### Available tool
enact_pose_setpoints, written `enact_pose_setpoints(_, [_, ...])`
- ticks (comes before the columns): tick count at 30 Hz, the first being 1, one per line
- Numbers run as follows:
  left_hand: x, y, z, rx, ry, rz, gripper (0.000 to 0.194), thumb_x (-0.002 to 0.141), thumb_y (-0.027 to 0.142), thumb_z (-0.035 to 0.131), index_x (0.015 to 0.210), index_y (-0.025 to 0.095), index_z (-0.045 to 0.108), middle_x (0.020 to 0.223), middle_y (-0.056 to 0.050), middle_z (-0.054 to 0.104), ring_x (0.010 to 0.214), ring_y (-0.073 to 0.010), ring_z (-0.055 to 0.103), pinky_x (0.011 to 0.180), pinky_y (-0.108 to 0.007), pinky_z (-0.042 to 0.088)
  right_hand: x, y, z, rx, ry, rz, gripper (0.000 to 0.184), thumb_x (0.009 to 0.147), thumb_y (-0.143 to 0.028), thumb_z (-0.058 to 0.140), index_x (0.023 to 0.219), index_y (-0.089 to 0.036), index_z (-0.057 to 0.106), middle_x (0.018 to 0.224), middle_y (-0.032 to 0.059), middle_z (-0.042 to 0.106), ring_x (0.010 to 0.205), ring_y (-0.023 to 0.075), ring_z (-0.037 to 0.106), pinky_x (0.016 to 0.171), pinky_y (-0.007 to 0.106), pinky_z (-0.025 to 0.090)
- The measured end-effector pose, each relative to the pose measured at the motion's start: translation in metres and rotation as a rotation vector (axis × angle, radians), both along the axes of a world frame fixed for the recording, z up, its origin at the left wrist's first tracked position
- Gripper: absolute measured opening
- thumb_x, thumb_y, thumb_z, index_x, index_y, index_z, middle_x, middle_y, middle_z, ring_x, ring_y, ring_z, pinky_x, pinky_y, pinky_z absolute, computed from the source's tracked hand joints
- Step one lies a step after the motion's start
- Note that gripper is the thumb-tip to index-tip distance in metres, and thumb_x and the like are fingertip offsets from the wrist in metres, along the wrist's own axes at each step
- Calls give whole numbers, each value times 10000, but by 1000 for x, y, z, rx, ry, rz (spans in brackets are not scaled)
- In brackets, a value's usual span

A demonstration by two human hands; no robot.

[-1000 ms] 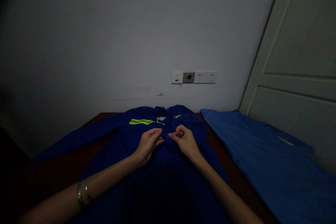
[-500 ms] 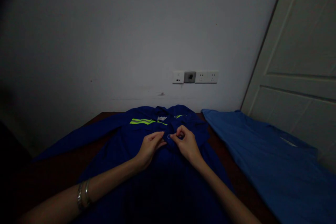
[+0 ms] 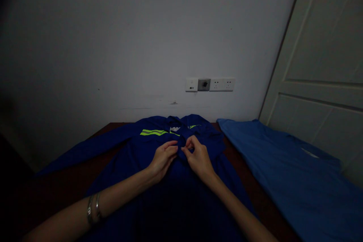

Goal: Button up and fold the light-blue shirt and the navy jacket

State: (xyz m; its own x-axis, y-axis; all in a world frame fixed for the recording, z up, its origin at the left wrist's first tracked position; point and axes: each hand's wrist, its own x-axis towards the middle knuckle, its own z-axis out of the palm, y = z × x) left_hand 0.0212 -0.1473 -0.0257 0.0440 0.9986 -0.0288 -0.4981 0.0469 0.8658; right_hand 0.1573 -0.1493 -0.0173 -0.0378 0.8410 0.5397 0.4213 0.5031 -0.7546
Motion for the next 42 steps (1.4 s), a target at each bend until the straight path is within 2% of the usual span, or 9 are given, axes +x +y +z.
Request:
enact_pose_setpoints(9, [1,0,-5,-37,56,9,257,566,117,722,806,114,631,626,-8,618,608,-92,565,655,-218,433,3,4,-7,-9,-79,19,60,743,-233,538,797,-217,520,691,-13,593,668,158,568,647,270,409])
enact_pose_setpoints(14, [-1,1,-2,-51,78,-20,174,650,98,658,821,115,632,685,-30,623,661,-106,584,688,-234,452,12,11,-12,-20,-208,68,404,774,-228,517,1178,-204,515,801,18,657,776,179,600,769,317,427])
enact_pose_setpoints(19, [-8,2,2,-117,57,-139,151,726,69,535,852,111,606,724,-63,642,646,-114,604,704,-251,465,24,12,-9,-14,-438,84,252,783,-242,522,997,-209,652,903,66,668,888,227,567,810,352,409])
enact_pose_setpoints(24, [-11,0,7,-108,39,-200,129,753,97,516,855,107,595,729,-80,651,619,-118,610,692,-250,469,28,7,2,-48,-440,247,577,786,-199,511,1341,-239,361,839,21,646,809,178,572,775,311,424])
enact_pose_setpoints(28, [-14,0,7,-129,29,-203,110,742,97,524,843,98,566,742,-103,652,662,-148,633,723,-272,483,34,9,8,-7,-503,256,304,785,-210,515,1070,-228,617,881,51,655,857,204,563,791,329,413])
enact_pose_setpoints(32, [-23,5,4,-158,44,-277,168,725,129,553,885,86,533,832,-161,663,762,-199,657,760,-298,485,46,14,15,-25,-492,252,157,790,-244,518,841,-220,665,830,38,659,792,195,579,743,321,420])
enact_pose_setpoints(34, [-28,7,3,-176,72,-323,205,716,158,573,904,88,532,868,-165,665,775,-201,659,757,-296,483,52,17,17,-61,-415,269,178,783,-255,532,906,-213,653,818,30,654,774,181,584,728,309,427])
enact_pose_setpoints(38, [-29,6,5,-222,171,-383,231,745,241,543,938,113,540,890,-136,668,727,-167,652,636,-233,473,56,21,18,-191,-244,415,520,745,-254,580,1252,-206,474,777,-3,643,710,146,577,697,287,447])
enact_pose_setpoints(42, [-24,5,2,-233,295,-249,226,745,318,562,872,131,548,728,-62,633,576,-124,600,523,-203,436,51,22,18,-230,-279,492,505,720,-248,599,1218,-221,524,768,-11,647,699,145,572,716,307,449])
